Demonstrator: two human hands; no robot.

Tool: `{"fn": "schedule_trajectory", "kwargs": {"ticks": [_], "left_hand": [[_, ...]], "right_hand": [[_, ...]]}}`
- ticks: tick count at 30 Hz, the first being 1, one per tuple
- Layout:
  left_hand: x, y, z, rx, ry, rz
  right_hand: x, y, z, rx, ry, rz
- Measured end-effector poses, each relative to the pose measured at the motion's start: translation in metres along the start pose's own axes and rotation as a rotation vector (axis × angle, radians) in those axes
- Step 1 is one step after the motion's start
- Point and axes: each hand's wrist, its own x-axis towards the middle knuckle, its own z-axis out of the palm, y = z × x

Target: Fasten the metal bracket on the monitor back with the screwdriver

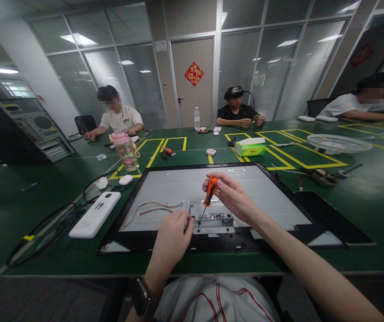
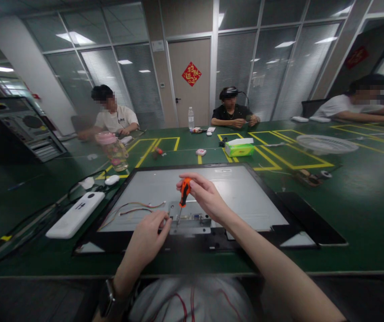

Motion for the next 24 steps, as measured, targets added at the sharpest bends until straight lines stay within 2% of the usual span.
{"fn": "schedule_trajectory", "kwargs": {"ticks": [6, 13, 17, 24], "left_hand": [[-0.0001, -0.0019, 0.0017, -0.009, -0.002, 0.007], [-0.0001, -0.0019, 0.002, 0.001, -0.011, 0.004], [-0.0005, -0.0014, 0.0011, -0.001, -0.008, -0.001], [0.0002, -0.0016, 0.0016, 0.015, 0.013, 0.011]], "right_hand": [[0.001, 0.0014, -0.0012, -0.052, 0.005, -0.008], [0.0013, 0.0046, -0.0044, -0.214, 0.084, -0.082], [0.0022, 0.0031, -0.0023, -0.223, 0.12, -0.094], [0.0028, 0.005, -0.0049, -0.198, 0.11, -0.096]]}}
